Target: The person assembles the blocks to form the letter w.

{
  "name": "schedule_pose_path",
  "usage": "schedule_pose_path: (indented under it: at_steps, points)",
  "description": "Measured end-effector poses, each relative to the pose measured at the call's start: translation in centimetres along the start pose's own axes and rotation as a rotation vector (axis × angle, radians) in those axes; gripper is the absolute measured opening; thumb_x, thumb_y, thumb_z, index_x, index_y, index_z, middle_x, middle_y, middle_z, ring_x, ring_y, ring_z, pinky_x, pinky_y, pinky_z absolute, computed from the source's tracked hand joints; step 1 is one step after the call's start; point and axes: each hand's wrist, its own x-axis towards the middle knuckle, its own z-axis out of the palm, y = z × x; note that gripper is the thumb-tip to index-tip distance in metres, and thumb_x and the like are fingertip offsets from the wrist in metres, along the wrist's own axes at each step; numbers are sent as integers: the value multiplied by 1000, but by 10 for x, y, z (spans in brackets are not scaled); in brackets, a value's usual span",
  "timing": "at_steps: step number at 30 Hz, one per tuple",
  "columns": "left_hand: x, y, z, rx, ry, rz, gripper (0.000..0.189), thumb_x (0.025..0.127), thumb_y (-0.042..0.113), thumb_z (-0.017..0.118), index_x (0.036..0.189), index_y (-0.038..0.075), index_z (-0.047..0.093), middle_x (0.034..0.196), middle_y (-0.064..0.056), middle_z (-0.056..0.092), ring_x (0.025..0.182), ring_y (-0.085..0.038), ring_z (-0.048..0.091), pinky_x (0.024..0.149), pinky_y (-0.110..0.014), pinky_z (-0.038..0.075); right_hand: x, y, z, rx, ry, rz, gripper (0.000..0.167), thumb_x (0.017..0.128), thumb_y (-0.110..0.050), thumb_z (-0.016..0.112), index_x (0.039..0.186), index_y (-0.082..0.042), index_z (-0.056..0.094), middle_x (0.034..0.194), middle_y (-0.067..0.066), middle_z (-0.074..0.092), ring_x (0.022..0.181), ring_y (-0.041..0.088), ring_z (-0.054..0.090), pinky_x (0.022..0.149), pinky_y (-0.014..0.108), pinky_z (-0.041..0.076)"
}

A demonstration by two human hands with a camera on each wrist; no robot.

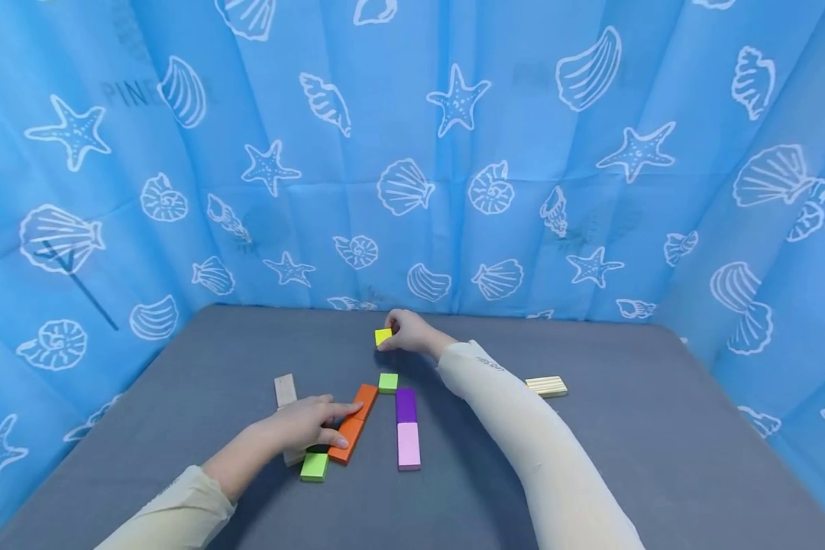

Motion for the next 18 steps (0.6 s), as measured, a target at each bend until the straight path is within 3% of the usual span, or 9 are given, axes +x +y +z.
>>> schedule_pose_path:
  at_steps: [6,13,16,18]
  points:
    - [1,6,-4,25,28,-3,64,86,45,70,144,24,51,136,-17,51,126,-36,46,102,-53,38,-34,4,-13,75,31,-3,32,89,-16,73,112,2,61,96,10,65,89,27,64,77,35,51]
    - [2,15,-13,80,6,-8,61,85,39,75,140,20,56,143,-19,45,134,-40,37,108,-60,24,-73,4,-20,105,88,-4,30,87,-10,73,111,3,61,98,11,63,88,22,59,76,35,51]
    - [3,20,-17,110,16,22,58,84,36,77,136,18,60,137,-17,50,128,-37,42,105,-59,28,-91,4,-22,122,67,-4,27,86,-7,74,108,2,60,93,9,60,80,20,57,70,33,52]
    - [4,22,-19,133,36,49,55,83,35,78,132,17,62,124,-13,56,115,-32,49,98,-53,36,-103,3,-23,113,48,-20,26,86,-5,74,107,1,60,91,9,59,78,20,55,69,32,51]
